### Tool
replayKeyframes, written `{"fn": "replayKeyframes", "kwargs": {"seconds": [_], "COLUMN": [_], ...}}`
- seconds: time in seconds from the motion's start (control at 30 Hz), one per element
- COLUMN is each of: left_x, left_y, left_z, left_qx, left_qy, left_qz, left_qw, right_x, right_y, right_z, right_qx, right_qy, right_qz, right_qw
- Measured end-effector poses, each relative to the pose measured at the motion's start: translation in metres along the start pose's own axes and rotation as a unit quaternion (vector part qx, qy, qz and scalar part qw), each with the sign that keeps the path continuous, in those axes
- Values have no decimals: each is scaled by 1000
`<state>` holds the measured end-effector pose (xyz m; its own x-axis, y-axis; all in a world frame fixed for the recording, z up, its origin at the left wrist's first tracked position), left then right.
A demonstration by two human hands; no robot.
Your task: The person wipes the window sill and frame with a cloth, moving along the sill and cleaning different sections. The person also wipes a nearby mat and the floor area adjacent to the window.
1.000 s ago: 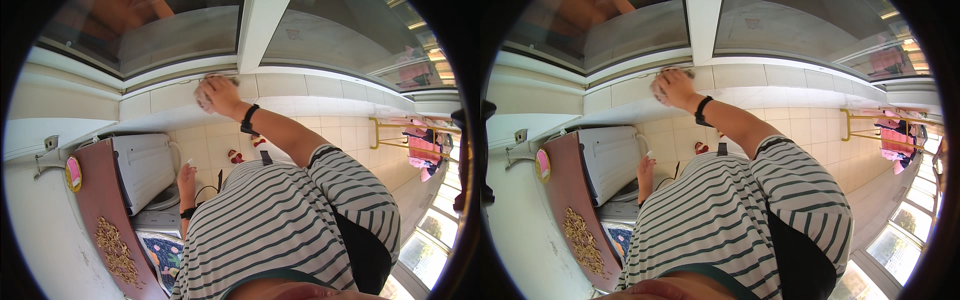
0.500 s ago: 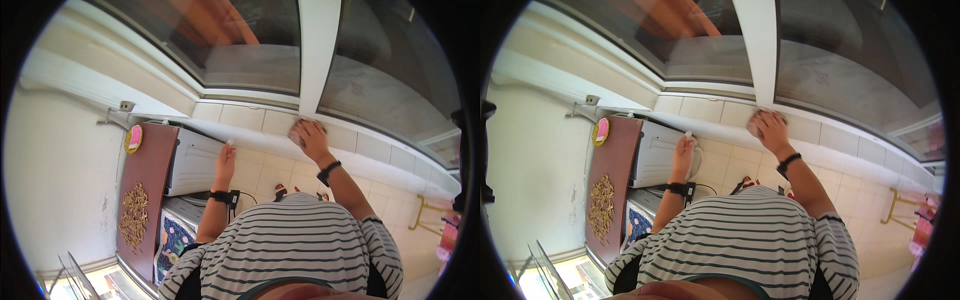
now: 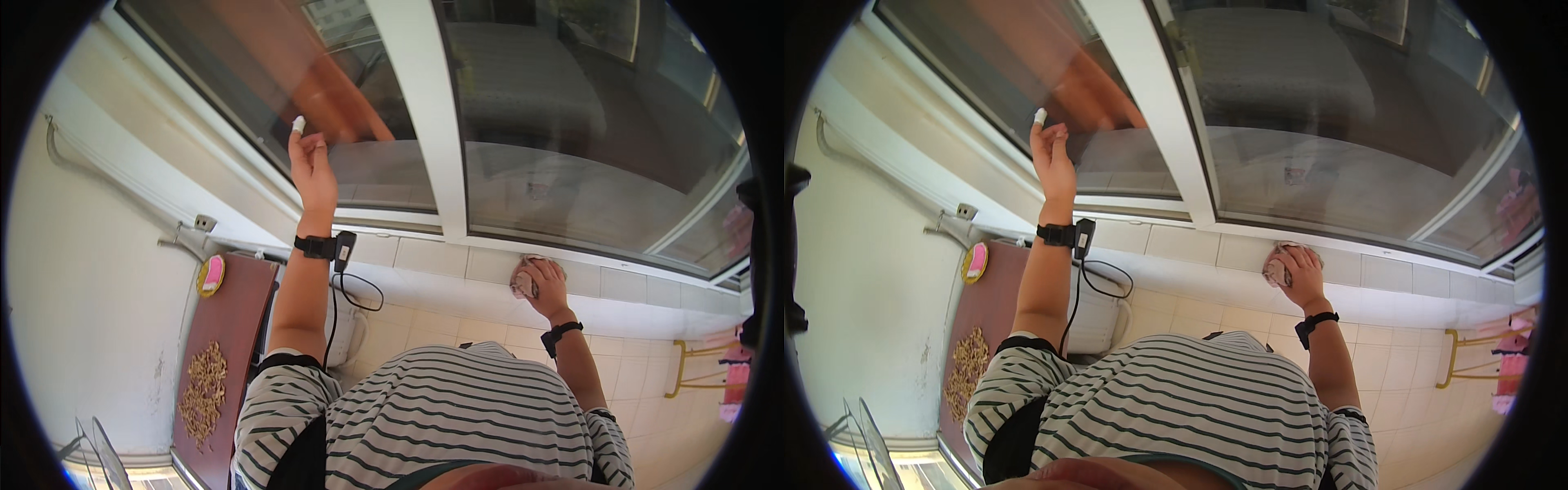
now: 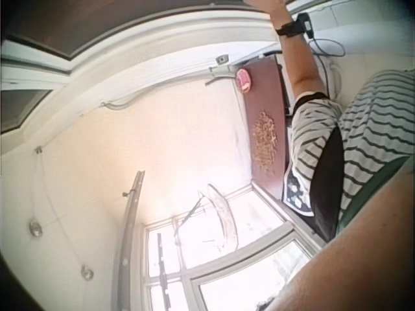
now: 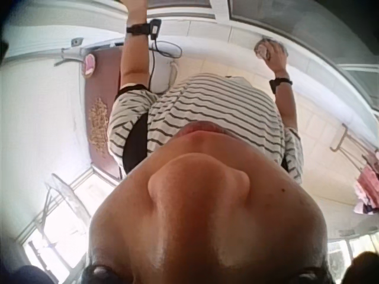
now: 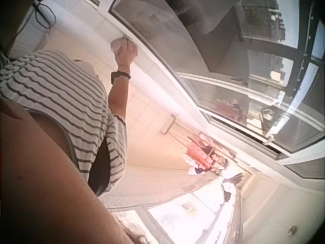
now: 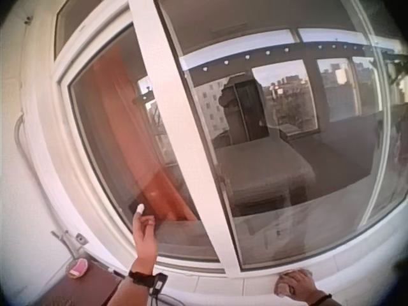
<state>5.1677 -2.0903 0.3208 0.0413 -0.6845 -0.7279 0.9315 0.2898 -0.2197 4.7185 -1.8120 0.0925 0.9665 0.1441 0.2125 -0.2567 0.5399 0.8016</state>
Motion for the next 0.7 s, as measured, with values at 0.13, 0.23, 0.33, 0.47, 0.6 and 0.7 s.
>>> {"fn": "replayKeyframes", "kwargs": {"seconds": [0.13, 0.23, 0.33, 0.47, 0.6, 0.7], "left_x": [-44, -53, -53, -54, -57, -55], "left_y": [-75, -104, -113, -114, -121, -127], "left_z": [-49, -69, -80, -91, -109, -115], "left_qx": [161, 189, 189, 162, 116, 66], "left_qy": [-6, 21, 32, 32, 24, 32], "left_qz": [-197, -228, -256, -262, -228, -225], "left_qw": [967, 955, 947, 951, 966, 972], "right_x": [0, -2, -4, -4, -3, -4], "right_y": [0, -1, -2, -2, -1, -1], "right_z": [1, 1, 1, 2, 1, 1], "right_qx": [2, 1, -6, -15, -19, -11], "right_qy": [14, 17, 15, 10, 15, 8], "right_qz": [-13, -2, -6, 1, -1, -4], "right_qw": [1000, 1000, 1000, 1000, 1000, 1000]}}
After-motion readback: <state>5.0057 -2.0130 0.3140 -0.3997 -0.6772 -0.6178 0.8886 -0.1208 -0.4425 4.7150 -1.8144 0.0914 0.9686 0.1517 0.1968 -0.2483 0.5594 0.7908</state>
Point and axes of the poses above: each hand's wrist, its own z-axis towards the middle knuckle, its own y-axis out of the back of the hand, x = y × z, the point moved 5 cm from there along z, towards the middle knuckle, and after that the axes turned 9 degrees about -x, right-handed, at the moved point
